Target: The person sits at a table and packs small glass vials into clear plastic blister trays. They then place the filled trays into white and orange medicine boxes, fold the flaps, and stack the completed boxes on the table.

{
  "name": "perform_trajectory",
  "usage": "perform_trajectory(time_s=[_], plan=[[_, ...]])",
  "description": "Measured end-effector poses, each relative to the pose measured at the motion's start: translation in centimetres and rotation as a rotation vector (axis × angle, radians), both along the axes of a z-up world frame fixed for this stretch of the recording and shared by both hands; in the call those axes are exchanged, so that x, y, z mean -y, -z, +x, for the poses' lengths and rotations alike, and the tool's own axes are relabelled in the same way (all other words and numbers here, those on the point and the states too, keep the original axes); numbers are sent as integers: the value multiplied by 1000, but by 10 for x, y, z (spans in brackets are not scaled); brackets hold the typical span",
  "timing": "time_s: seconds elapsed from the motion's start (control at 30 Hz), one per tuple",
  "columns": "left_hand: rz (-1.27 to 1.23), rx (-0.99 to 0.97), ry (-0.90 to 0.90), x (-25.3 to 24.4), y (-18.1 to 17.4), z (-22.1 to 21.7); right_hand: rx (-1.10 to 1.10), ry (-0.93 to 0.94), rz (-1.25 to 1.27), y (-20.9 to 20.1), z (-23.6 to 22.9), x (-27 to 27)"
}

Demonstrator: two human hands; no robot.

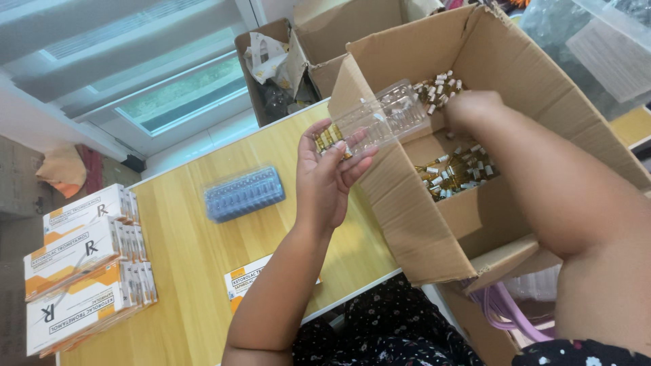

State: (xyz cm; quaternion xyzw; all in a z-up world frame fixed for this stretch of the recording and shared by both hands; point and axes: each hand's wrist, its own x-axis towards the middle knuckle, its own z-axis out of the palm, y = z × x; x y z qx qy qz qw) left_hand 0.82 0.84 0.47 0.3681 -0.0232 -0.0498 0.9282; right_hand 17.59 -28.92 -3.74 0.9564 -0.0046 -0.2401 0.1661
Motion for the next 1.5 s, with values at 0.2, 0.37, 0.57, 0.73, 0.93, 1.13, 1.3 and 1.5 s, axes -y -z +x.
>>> perform_trajectory(time_s=[0.2,0.37,0.57,0.73,0.93,1.13,1.3,1.5], plan=[[-46,37,35,-1,-1,-2,57,-104,10,-2,-13,-13],[68,121,-41,3,1,-3,248,-81,242,-70,-20,-19],[194,124,-2,3,2,-1,615,-197,1077,-148,-70,-25],[90,16,107,3,4,1,407,-674,1165,-157,-118,-73],[149,52,115,4,4,-4,237,-611,872,-159,-136,-112],[286,298,-15,10,7,-8,299,-601,935,-166,-140,-119],[261,252,-19,8,7,-7,542,-671,883,-158,-139,-111],[259,103,-68,2,6,3,877,-358,776,-135,-65,-51]])
